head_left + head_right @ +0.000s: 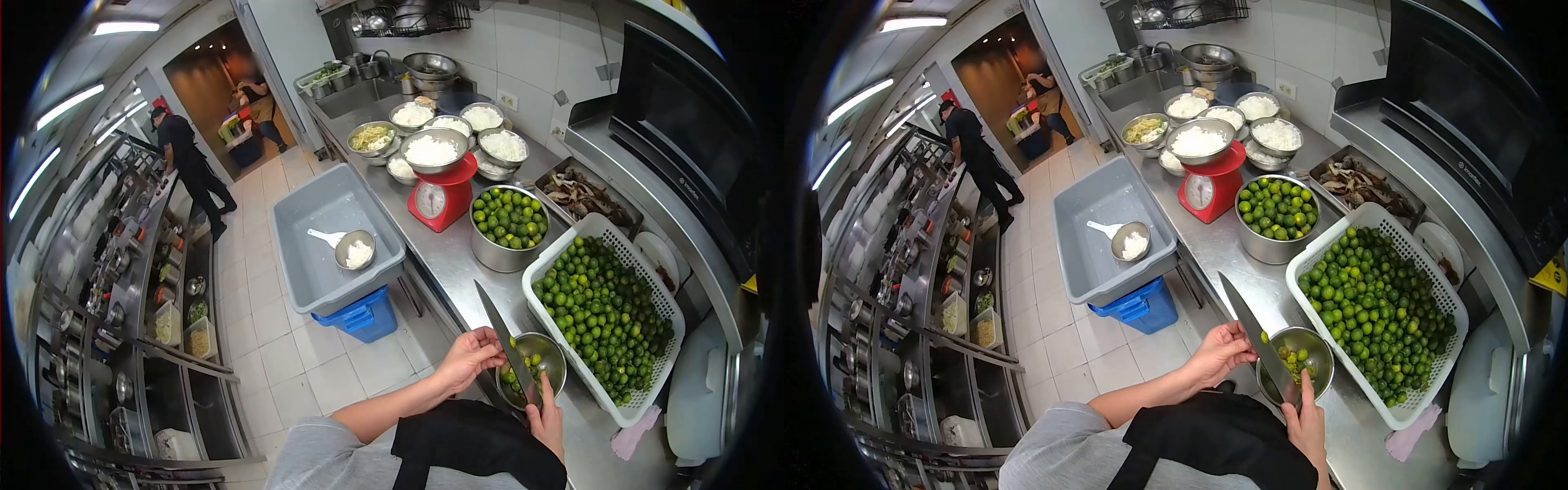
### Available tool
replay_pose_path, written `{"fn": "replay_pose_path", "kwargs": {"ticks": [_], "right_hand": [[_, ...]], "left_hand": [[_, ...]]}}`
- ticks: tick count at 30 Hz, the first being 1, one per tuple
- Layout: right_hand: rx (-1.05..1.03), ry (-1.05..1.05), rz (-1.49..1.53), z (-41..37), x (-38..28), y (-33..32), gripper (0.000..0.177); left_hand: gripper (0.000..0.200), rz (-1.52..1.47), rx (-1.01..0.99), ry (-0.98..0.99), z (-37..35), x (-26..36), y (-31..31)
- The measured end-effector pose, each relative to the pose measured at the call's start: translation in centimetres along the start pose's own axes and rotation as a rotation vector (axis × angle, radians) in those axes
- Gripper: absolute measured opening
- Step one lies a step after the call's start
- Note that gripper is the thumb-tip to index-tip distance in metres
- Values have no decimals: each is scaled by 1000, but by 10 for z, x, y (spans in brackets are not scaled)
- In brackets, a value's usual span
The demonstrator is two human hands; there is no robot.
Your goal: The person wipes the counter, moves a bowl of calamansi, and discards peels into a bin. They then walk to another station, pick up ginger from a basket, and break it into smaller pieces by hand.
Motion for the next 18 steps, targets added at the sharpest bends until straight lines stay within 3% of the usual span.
{"fn": "replay_pose_path", "kwargs": {"ticks": [3,6,8,11,12,14,18], "right_hand": [[-11,96,31,-4,-1,5,63],[43,86,-17,-1,2,0,62],[34,141,49,-1,7,2,61],[83,94,97,-5,2,-2,59],[95,108,98,-8,3,-3,56],[153,128,74,-17,3,-7,55],[266,182,157,-38,14,-6,52]], "left_hand": [[13,84,74,-87,-5,13,10],[11,96,84,-50,7,9,20],[15,283,94,12,19,7,10],[36,625,205,241,53,38,9],[38,568,214,270,67,54,12],[35,833,223,565,114,84,-10],[24,1114,357,794,192,138,-18]]}}
Point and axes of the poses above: each hand's wrist, its own z-axis towards the middle knuckle, its own y-axis out of the palm, x = y × z, the point moved 1 cm from there along z, towards the middle knuckle, and after that the axes turned 7 degrees about -y, right-handed, at the moved point
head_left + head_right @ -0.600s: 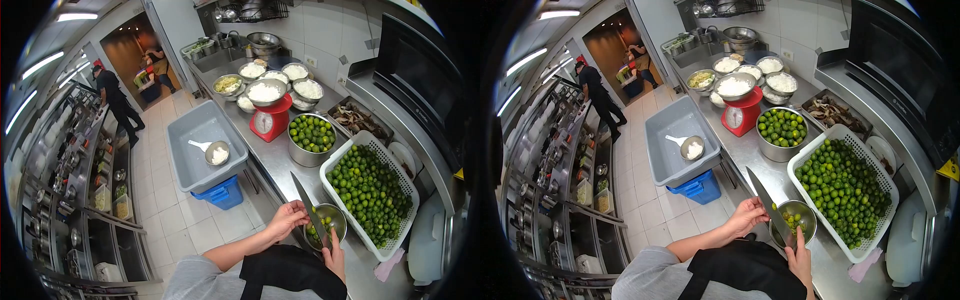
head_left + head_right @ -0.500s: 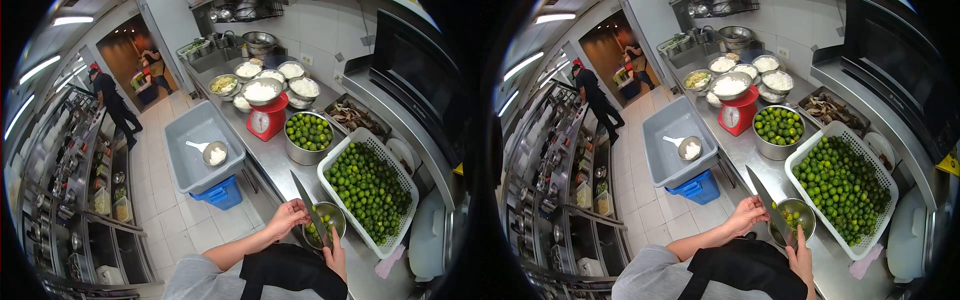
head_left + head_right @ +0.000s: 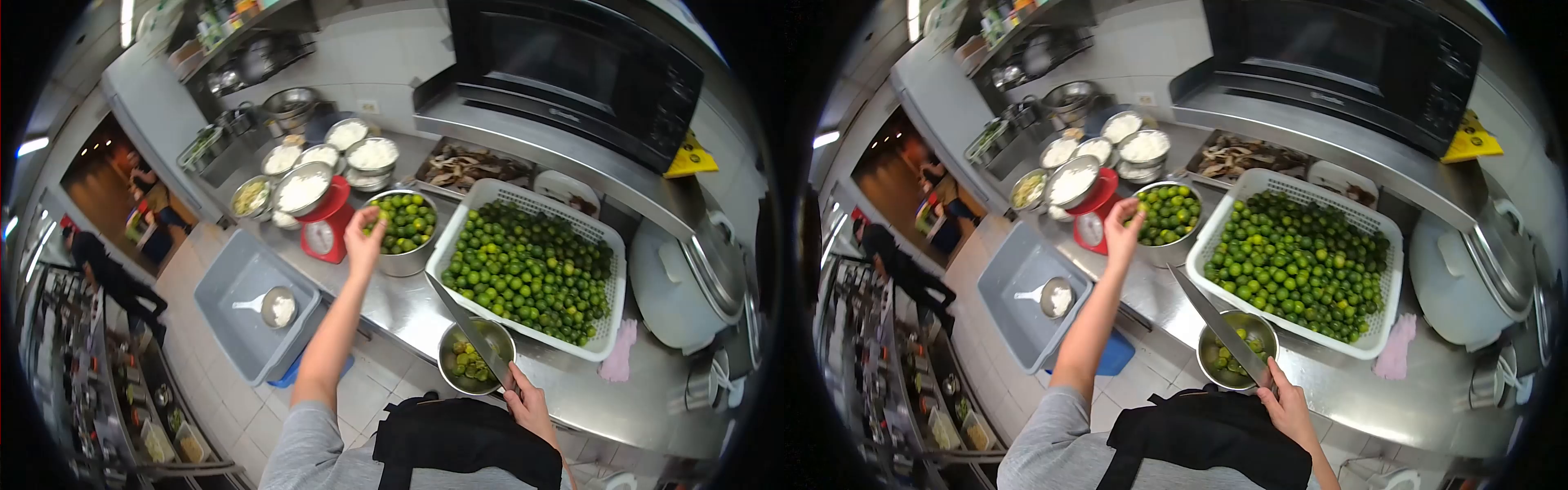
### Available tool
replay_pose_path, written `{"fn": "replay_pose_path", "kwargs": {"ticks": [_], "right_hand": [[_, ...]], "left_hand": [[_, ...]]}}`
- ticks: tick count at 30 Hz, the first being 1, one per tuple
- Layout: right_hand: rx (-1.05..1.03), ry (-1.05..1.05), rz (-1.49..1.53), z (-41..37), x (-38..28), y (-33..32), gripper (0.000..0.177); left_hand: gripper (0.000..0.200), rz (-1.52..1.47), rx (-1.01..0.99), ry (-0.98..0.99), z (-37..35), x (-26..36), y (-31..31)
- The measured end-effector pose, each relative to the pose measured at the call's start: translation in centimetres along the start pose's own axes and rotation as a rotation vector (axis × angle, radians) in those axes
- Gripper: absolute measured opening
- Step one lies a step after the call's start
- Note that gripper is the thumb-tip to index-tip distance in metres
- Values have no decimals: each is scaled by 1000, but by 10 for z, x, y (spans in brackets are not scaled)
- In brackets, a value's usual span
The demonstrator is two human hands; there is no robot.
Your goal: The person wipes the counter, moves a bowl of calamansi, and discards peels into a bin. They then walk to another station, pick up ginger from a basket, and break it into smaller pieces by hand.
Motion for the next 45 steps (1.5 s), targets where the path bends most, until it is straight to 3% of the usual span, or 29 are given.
{"fn": "replay_pose_path", "kwargs": {"ticks": [3,5,7,9,11,13,15,18,20,23,25,29,33,34,36,39,40,41,42,43,44,45], "right_hand": [[87,59,50,-15,12,-4,51],[132,90,36,-21,6,-7,51],[183,123,24,-30,6,-13,51],[225,78,18,-39,13,-14,50],[289,110,58,-47,15,-18,50],[340,131,98,-51,14,-23,51],[420,236,214,-56,7,-30,52],[486,202,266,-60,17,-41,51],[531,172,256,-60,21,-50,49],[555,140,206,-59,17,-63,49],[571,126,223,-60,16,-67,49],[634,136,264,-64,25,-66,47],[607,137,297,-59,37,-61,45],[587,133,273,-56,35,-60,44],[561,122,277,-52,36,-61,45],[516,91,269,-38,39,-68,51],[495,84,249,-32,36,-70,52],[476,79,231,-27,34,-71,53],[464,48,232,-21,36,-72,52],[448,42,236,-15,35,-72,52],[427,27,246,-10,33,-72,52],[412,15,255,-6,32,-71,51]], "left_hand": [[22,388,-103,29,38,-18,20],[29,654,-209,158,47,-33,33],[32,688,-349,345,48,-58,43],[33,687,-421,332,49,-61,44],[33,556,-437,252,49,-59,42],[38,623,-297,310,40,-40,40],[54,591,-319,398,23,-13,51],[72,497,-671,610,-30,45,86],[73,441,-1037,676,-68,72,113],[52,497,-1406,723,-107,44,154],[51,280,-1447,731,-108,43,180],[79,423,-1416,803,-131,64,214],[62,388,-1364,740,-146,73,256],[49,353,-1294,782,-153,67,269],[28,359,-1224,676,-161,64,280],[28,343,-1379,523,-146,74,253],[28,204,-1399,444,-134,75,237],[28,203,-1287,518,-121,75,218],[28,216,-1053,681,-101,77,193],[29,145,-866,690,-73,88,159],[30,118,-531,724,-50,71,138],[30,355,-414,452,-28,63,106]]}}
Point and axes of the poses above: each hand's wrist, its own z-axis towards the middle knuckle, its own y-axis out of the palm, x = y × z, the point moved 1 cm from there along z, towards the middle knuckle, and after that the axes turned 7 degrees about -y, right-handed, at the moved point
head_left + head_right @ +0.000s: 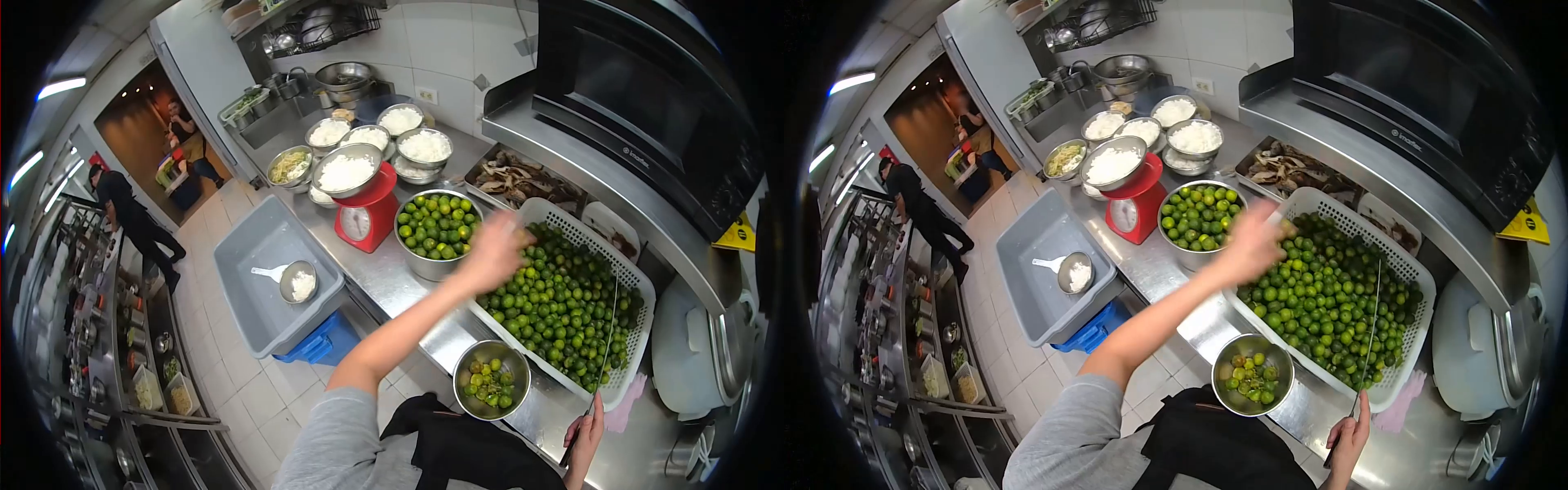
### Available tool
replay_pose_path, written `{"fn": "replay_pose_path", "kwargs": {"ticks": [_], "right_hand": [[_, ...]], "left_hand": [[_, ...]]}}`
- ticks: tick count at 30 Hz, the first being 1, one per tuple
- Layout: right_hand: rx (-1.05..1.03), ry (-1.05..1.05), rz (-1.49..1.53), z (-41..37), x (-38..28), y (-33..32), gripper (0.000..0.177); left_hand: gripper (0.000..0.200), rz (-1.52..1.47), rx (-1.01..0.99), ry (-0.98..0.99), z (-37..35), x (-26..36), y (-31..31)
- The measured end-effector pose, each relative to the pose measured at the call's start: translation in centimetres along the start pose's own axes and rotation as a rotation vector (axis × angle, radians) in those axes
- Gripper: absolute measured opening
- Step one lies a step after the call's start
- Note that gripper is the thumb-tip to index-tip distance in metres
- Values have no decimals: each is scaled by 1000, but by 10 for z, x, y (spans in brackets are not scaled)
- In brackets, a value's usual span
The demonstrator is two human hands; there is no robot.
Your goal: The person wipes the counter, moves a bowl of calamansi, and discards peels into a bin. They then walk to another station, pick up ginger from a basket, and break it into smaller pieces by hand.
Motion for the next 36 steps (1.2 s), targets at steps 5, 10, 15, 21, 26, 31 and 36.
{"fn": "replay_pose_path", "kwargs": {"ticks": [5,10,15,21,26,31,36], "right_hand": [[-53,-7,31,13,0,14,50],[-91,15,24,24,-6,26,54],[-62,53,-128,32,-21,31,60],[-63,62,-180,34,-22,26,60],[-57,40,-85,44,-8,30,62],[-144,-11,-151,62,-4,28,56],[-174,-93,-201,78,-20,23,67]], "left_hand": [[64,-345,608,-792,-78,-143,-57],[78,-1108,441,-1121,-88,-143,-38],[86,-1128,407,-1172,-91,-112,-61],[85,-350,341,-877,-137,-142,-53],[82,230,101,-851,-134,-124,-68],[72,198,-107,-828,-122,-102,-88],[78,237,-102,-847,-116,-69,-86]]}}
Point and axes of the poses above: each hand's wrist, its own z-axis towards the middle knuckle, its own y-axis out of the palm, x = y × z, the point moved 1 cm from there along z, towards the middle knuckle, and after that the axes turned 7 degrees about -y, right-handed, at the moved point
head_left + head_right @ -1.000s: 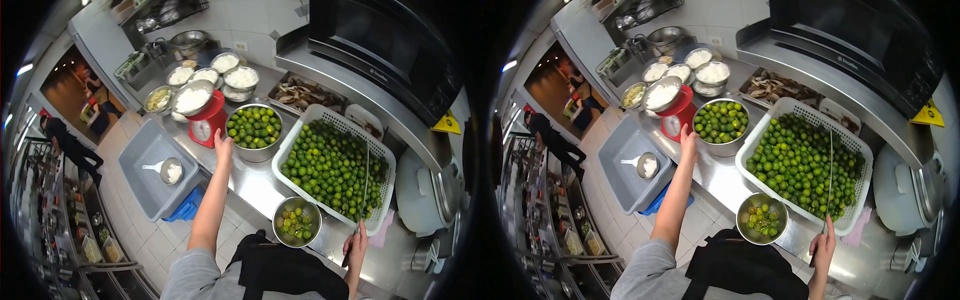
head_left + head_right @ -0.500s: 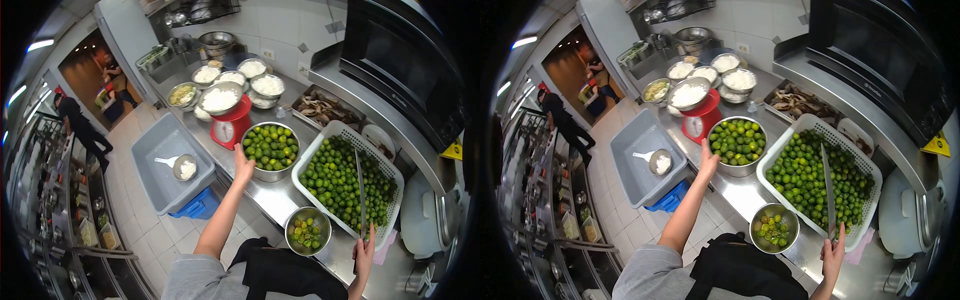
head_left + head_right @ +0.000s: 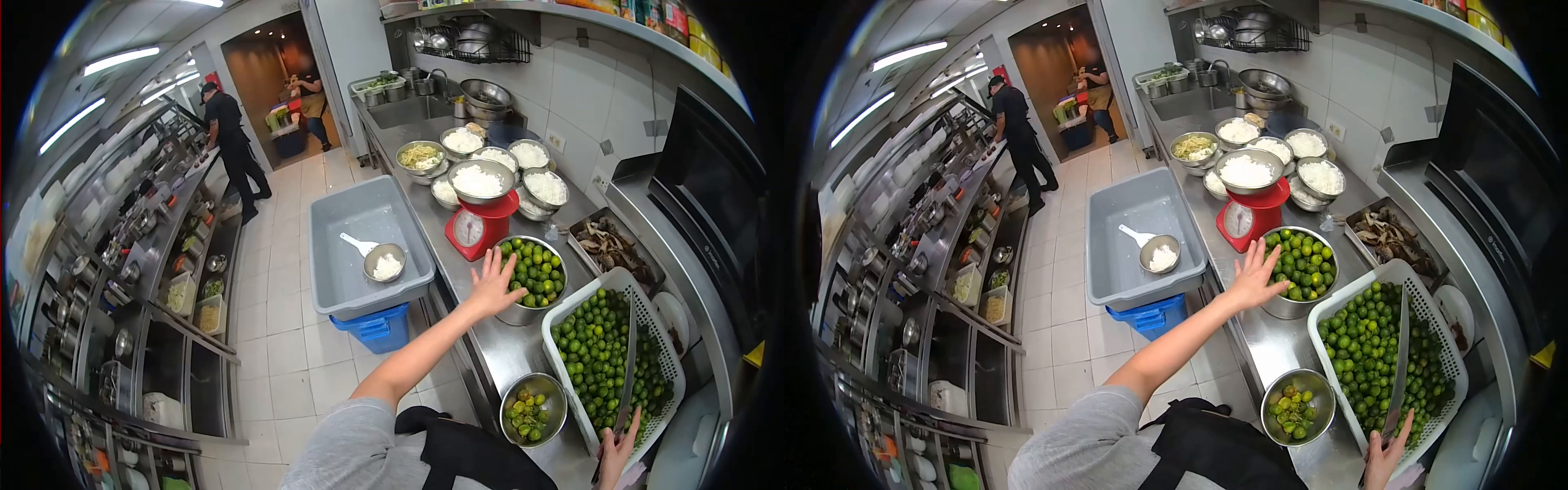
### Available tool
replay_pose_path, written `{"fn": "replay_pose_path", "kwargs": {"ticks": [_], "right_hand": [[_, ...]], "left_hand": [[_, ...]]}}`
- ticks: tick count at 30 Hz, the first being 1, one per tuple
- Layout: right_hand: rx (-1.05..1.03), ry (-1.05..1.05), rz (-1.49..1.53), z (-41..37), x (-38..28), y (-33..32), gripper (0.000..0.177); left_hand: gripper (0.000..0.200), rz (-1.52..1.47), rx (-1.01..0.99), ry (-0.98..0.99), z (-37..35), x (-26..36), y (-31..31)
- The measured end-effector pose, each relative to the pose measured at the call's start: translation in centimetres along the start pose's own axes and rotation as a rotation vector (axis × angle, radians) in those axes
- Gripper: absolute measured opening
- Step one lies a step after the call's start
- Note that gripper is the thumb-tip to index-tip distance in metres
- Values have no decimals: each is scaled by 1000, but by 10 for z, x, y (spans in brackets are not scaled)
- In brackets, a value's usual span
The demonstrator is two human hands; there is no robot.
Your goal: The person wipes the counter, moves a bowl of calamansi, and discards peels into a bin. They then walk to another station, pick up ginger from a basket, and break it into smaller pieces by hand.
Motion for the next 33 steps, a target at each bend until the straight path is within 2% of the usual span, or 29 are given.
{"fn": "replay_pose_path", "kwargs": {"ticks": [2,3,4,5,7,8,9,11,12,13,14,15,16,18,19,21,22,23,26,27,28,30,32,33], "right_hand": [[-10,-33,-21,10,8,-13,71],[-3,0,-54,15,11,-19,71],[2,32,-86,21,12,-23,70],[42,32,-191,27,10,-25,72],[23,-9,-211,39,22,-37,74],[4,-43,-234,46,32,-45,75],[57,-210,-274,56,45,-47,79],[8,-119,-335,63,27,-51,79],[-69,-513,-305,71,17,-46,79],[-22,-574,-591,71,29,-55,78],[-47,-569,-598,74,27,-57,79],[-66,-492,-559,79,29,-63,81],[-115,-383,-675,81,26,-67,83],[-93,-374,-775,84,37,-73,85],[-91,-353,-827,76,34,-72,85],[-86,-399,-865,80,32,-70,85],[-72,-466,-852,82,42,-72,86],[-62,-478,-846,84,50,-72,86],[-68,-543,-838,91,70,-73,87],[-103,-442,-895,89,65,-72,87],[-127,-325,-960,87,53,-73,87],[-16,-284,-1125,68,17,-62,84],[127,-515,-970,48,0,-52,72],[217,-551,-883,39,2,-39,64]], "left_hand": [[78,-57,251,90,-26,26,-2],[81,-184,349,82,-37,41,5],[74,-279,496,189,-48,54,22],[66,-411,465,410,-64,74,31],[60,-360,-22,808,-113,106,47],[58,-252,-123,812,-143,125,30],[57,-238,-51,790,-150,123,30],[56,-283,115,679,-152,111,30],[56,-352,191,595,-147,88,32],[54,-317,232,316,-151,30,46],[51,-328,121,209,-152,2,40],[45,-592,63,-43,-166,-9,33],[47,-727,-61,-194,-174,-28,35],[56,-1052,-191,-575,-198,-19,26],[56,-1052,-199,-580,-206,-21,34],[69,-1232,-508,-659,-214,-11,59],[79,-1219,-663,-689,-214,-6,79],[78,-1204,-730,-728,-213,5,89],[73,-1134,-682,-752,-203,20,118],[70,-1227,-661,-753,-199,17,139],[74,-1199,-594,-772,-198,22,139],[70,-1319,-634,-771,-198,18,139],[73,-1426,-680,-748,-204,16,128],[76,-1461,-681,-743,-205,9,127]]}}
Point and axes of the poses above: each hand's wrist, its own z-axis towards the middle knuckle, its own y-axis out of the palm, x = y × z, the point moved 1 cm from there along z, towards the middle knuckle, and after that the axes turned 7 degrees about -y, right-handed, at the moved point
